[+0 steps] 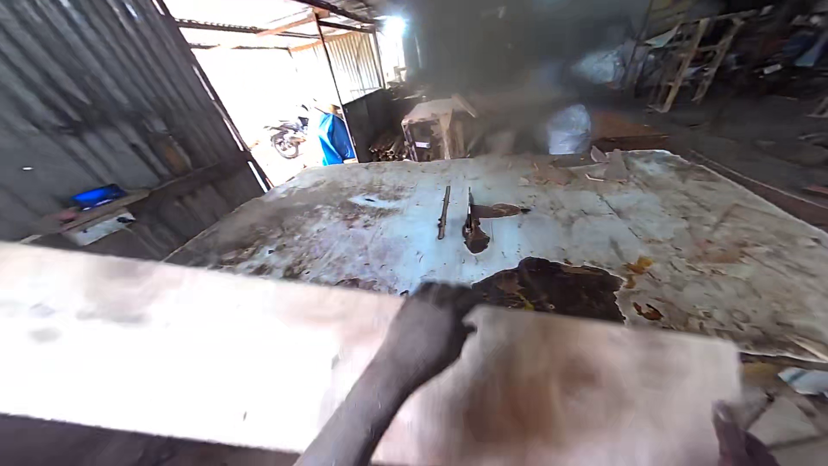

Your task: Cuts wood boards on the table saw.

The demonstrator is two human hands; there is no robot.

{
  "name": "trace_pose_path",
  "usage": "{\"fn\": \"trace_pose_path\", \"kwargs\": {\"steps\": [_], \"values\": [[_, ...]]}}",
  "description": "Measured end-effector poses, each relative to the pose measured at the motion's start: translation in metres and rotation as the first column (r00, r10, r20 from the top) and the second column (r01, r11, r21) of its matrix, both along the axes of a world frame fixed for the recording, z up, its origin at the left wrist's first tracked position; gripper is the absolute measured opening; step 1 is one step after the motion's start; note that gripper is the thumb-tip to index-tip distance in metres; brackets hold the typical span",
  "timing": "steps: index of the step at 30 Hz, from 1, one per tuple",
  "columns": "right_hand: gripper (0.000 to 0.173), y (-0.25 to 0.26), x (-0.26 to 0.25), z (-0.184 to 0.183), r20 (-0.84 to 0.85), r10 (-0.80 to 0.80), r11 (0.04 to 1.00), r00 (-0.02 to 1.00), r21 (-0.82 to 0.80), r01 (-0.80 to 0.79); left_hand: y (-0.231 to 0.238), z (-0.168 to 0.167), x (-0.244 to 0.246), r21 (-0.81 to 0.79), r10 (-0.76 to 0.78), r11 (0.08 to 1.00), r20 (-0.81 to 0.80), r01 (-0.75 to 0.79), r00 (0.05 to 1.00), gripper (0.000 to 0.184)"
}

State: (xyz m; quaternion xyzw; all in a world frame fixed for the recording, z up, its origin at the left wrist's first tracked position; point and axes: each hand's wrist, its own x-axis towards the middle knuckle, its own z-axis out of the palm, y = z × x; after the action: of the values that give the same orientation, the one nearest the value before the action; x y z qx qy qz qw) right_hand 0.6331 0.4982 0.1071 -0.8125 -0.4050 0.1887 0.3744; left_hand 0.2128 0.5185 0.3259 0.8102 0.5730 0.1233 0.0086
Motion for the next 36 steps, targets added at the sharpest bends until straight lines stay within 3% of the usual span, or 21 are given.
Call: {"fn": "trace_pose_path", "kwargs": {"steps": [1, 2, 5, 8, 10, 13, 14, 17, 20, 22, 25, 28, 30, 36], "values": [[0.071, 0.029, 0.007, 0.005, -0.014, 0.021, 0.999, 1.0, 0.033, -0.02, 0.024, -0.013, -0.011, 0.117, 0.037, 0.992, 0.065, -0.044, 0.997, 0.053], [0.073, 0.054, 0.009, 0.011, 0.008, 0.086, 0.992, 0.996, 0.088, -0.086, 0.041, -0.03, -0.027, 0.12, 0.095, 0.987, 0.105, -0.108, 0.99, 0.065], [0.098, 0.109, -0.015, 0.021, 0.244, 0.27, 0.938, 0.931, 0.15, -0.311, 0.079, -0.116, -0.101, -0.025, 0.308, 0.951, 0.134, -0.308, 0.942, 0.082], [0.109, 0.13, -0.075, 0.015, 0.419, 0.409, 0.859, 0.811, 0.123, -0.496, 0.104, -0.217, -0.162, -0.21, 0.398, 0.892, -0.05, -0.399, 0.916, 0.112], [0.108, 0.136, -0.133, -0.004, 0.508, 0.542, 0.769, 0.67, 0.022, -0.639, 0.104, -0.249, -0.171, -0.174, 0.4, 0.892, -0.125, -0.417, 0.908, 0.122], [0.118, 0.158, -0.204, -0.029, 0.587, 0.692, 0.653, 0.42, -0.261, -0.711, 0.102, -0.25, -0.173, -0.08, 0.339, 0.934, -0.103, -0.347, 0.935, 0.13], [0.124, 0.167, -0.212, -0.036, 0.613, 0.695, 0.64, 0.376, -0.288, -0.713, 0.103, -0.25, -0.173, -0.07, 0.321, 0.942, -0.092, -0.327, 0.943, 0.131], [0.136, 0.207, -0.21, -0.037, 0.617, 0.721, 0.574, 0.315, -0.278, -0.77, 0.131, -0.248, -0.175, -0.051, 0.319, 0.944, -0.103, -0.325, 0.942, 0.13], [0.122, 0.248, -0.201, -0.019, 0.514, 0.815, 0.504, 0.269, -0.396, -0.768, 0.163, -0.254, -0.167, -0.028, 0.341, 0.938, -0.089, -0.345, 0.936, 0.132], [0.108, 0.276, -0.202, -0.022, 0.551, 0.786, 0.547, 0.281, -0.406, -0.732, 0.186, -0.251, -0.163, -0.041, 0.346, 0.936, -0.096, -0.351, 0.933, 0.13], [0.097, 0.294, -0.216, -0.022, 0.574, 0.756, 0.607, 0.314, -0.438, -0.663, 0.203, -0.253, -0.157, 0.078, 0.406, 0.911, -0.004, -0.405, 0.914, 0.115], [0.095, 0.294, -0.226, -0.025, 0.612, 0.702, 0.665, 0.364, -0.38, -0.643, 0.199, -0.247, -0.145, 0.005, 0.527, 0.849, 0.017, -0.528, 0.849, 0.11], [0.1, 0.298, -0.224, -0.03, 0.643, 0.662, 0.69, 0.385, -0.324, -0.647, 0.206, -0.245, -0.145, -0.032, 0.524, 0.852, 0.011, -0.523, 0.852, 0.112], [0.089, 0.313, -0.226, -0.044, 0.695, 0.571, 0.726, 0.437, -0.179, -0.664, 0.231, -0.25, -0.156, -0.009, 0.485, 0.875, 0.033, -0.485, 0.874, 0.111]]}}
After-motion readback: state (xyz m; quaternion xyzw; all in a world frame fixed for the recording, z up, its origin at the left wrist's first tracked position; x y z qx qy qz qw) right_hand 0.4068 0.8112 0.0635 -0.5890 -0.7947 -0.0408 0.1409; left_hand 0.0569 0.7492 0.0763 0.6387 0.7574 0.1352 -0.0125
